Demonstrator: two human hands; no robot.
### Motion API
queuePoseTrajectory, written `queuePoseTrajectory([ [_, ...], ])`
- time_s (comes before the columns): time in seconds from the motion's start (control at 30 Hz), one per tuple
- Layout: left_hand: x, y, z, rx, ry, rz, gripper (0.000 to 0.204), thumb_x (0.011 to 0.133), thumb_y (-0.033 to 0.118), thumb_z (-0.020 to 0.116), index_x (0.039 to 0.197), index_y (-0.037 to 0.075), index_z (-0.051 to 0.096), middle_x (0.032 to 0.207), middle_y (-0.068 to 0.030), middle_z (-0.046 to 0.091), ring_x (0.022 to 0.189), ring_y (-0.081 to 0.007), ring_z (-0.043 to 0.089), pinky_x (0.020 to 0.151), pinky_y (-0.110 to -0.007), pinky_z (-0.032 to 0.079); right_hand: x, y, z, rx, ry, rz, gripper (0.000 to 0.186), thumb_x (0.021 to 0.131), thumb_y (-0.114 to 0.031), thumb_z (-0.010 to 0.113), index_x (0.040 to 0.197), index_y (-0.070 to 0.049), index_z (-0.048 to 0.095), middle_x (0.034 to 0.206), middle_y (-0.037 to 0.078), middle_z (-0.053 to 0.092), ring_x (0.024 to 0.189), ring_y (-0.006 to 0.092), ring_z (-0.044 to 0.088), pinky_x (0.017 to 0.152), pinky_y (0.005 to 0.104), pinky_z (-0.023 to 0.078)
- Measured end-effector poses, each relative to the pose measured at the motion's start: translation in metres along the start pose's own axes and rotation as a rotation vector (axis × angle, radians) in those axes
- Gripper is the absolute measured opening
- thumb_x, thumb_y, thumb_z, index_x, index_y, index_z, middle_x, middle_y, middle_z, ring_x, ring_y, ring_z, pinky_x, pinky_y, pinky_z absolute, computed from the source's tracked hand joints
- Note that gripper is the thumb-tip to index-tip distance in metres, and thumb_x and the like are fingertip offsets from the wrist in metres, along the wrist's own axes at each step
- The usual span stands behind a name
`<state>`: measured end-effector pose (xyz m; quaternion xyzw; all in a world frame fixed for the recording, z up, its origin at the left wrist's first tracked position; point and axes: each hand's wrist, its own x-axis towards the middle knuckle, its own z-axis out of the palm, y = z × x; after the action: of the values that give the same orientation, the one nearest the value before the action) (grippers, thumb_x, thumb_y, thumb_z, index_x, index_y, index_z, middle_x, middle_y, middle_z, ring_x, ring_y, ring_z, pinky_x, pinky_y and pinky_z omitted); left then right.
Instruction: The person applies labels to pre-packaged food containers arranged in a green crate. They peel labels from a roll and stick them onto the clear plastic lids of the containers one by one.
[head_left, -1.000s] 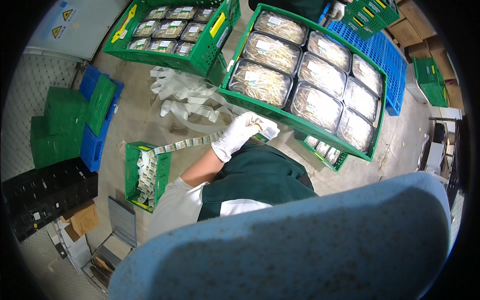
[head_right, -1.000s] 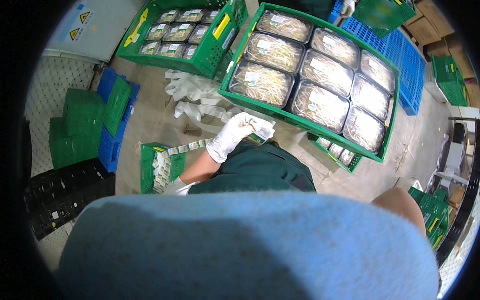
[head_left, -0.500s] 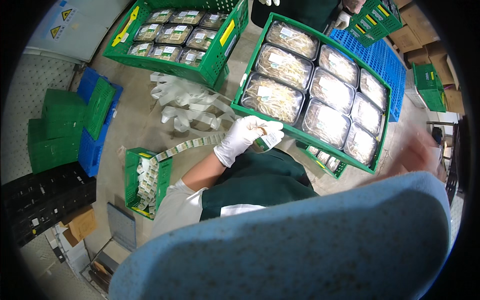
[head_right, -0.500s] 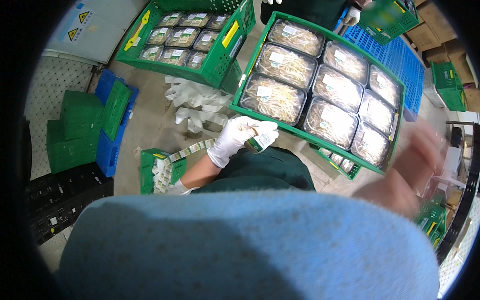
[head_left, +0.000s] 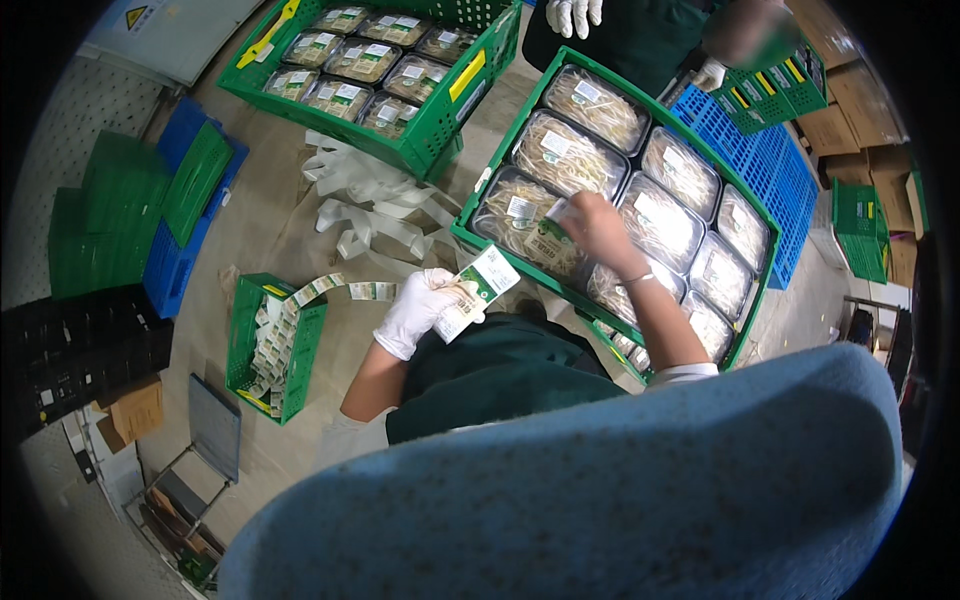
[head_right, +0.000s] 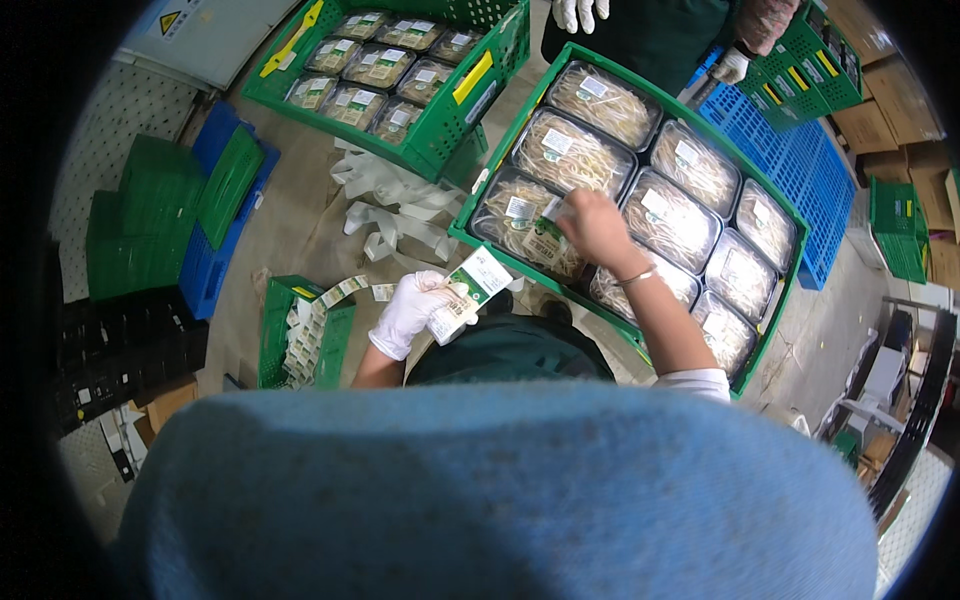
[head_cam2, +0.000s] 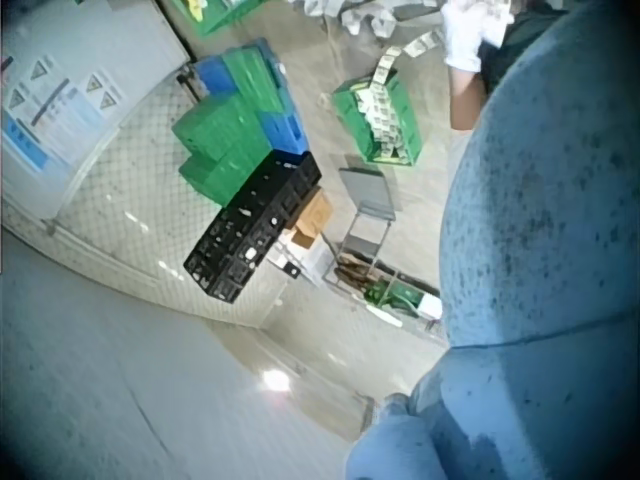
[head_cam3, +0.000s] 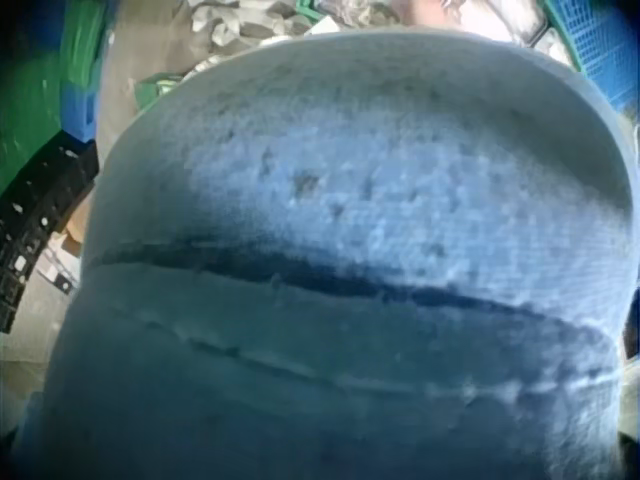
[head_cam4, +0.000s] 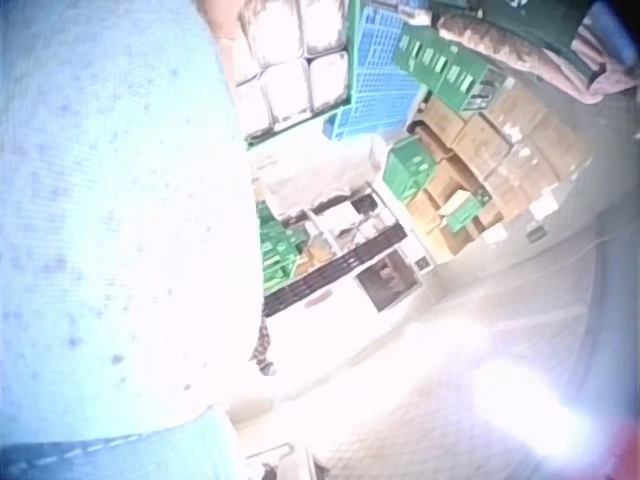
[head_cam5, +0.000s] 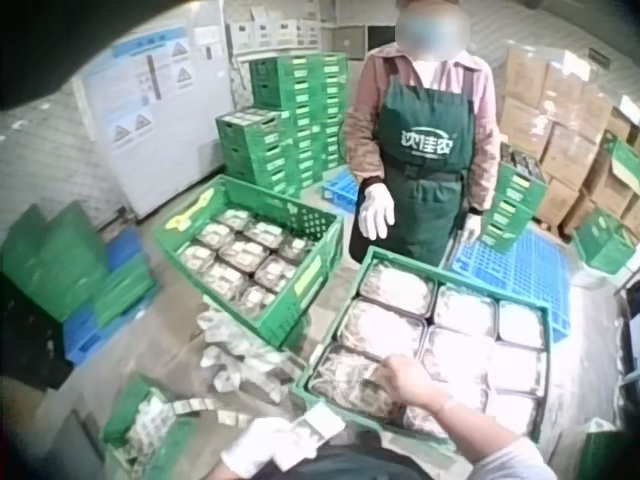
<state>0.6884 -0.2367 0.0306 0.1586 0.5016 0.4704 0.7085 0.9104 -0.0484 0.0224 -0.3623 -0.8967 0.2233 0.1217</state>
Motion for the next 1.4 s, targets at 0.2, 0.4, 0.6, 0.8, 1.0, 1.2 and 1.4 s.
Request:
queuePoseTrajectory([
  [0.2,-0.002,-0.016,0.019,0.1,0.02,0.115,0.011,0.077,-0.003,0.053,0.087,-0.004,0.057,0.08,-0.0095,0.061,0.069,-0.0132,0.06,0.061,-0.023,0.049,0.0,-0.001,0.013,-0.489,0.268,0.106,0.049,0.074,-0.028,0.057,0.118,-0.01,0.044,0.098,0.009,0.051,0.087,0.0249,0.046,0.073,0.0353,0.037],
  [0.4,0.017,-0.021,0.037,0.346,-0.071,0.261,0.02,0.075,-0.004,0.055,0.095,-0.002,0.055,0.084,-0.0066,0.061,0.076,-0.0087,0.057,0.069,-0.023,0.046,-0.045,-0.061,-0.037,0.78,-0.319,0.061,0.022,0.075,-0.017,0.062,0.091,-0.002,0.057,0.076,0.011,0.059,0.067,0.0233,0.056,0.063,0.0296,0.044],
  [0.6,0.038,-0.005,0.078,0.267,0.023,0.391,0.006,0.073,0.003,0.061,0.078,0.0,0.058,0.069,-0.0023,0.058,0.065,-0.0053,0.049,0.059,-0.022,0.042,-0.05,-0.06,-0.036,0.623,-0.141,0.168,0.016,0.071,-0.016,0.066,0.077,-0.003,0.06,0.069,0.009,0.059,0.059,0.0214,0.055,0.056,0.0301,0.045],
  [0.8,0.039,0.007,0.066,0.356,0.096,0.146,0.012,0.075,0.008,0.063,0.077,-0.002,0.056,0.071,-0.0045,0.059,0.056,-0.0076,0.055,0.05,-0.021,0.045,0.038,0.02,-0.06,0.327,0.143,0.176,0.015,0.074,-0.016,0.061,0.078,-0.001,0.061,0.069,0.014,0.06,0.064,0.0239,0.059,0.056,0.0315,0.046],
  [1.0,0.036,-0.002,0.041,0.027,0.067,0.091,0.01,0.079,0.004,0.055,0.086,-0.003,0.057,0.075,-0.0079,0.061,0.058,-0.0104,0.058,0.051,-0.022,0.047,0.054,0.09,0.011,-0.419,0.163,0.102,0.049,0.073,-0.028,0.057,0.113,-0.004,0.042,0.106,0.012,0.05,0.092,0.0259,0.048,0.074,0.0344,0.039],
  [1.2,0.037,-0.006,0.054,0.048,0.047,0.226,0.01,0.079,0.001,0.054,0.089,0.001,0.057,0.078,-0.003,0.061,0.067,-0.0072,0.057,0.06,-0.02,0.047,0.014,0.005,-0.028,0.634,-0.135,0.233,0.057,0.078,-0.045,0.053,0.112,0.0,0.044,0.096,0.018,0.053,0.09,0.0258,0.051,0.077,0.0357,0.042],
  [1.4,0.054,0.028,0.094,0.274,0.033,0.41,0.008,0.079,0.002,0.054,0.086,0.0,0.058,0.076,0.0004,0.059,0.071,-0.0044,0.053,0.064,-0.019,0.044,-0.018,-0.026,-0.053,0.524,-0.186,-0.056,0.016,0.076,-0.012,0.06,0.083,0.001,0.054,0.066,0.018,0.052,0.05,0.028,0.05,0.049,0.0327,0.041],
])
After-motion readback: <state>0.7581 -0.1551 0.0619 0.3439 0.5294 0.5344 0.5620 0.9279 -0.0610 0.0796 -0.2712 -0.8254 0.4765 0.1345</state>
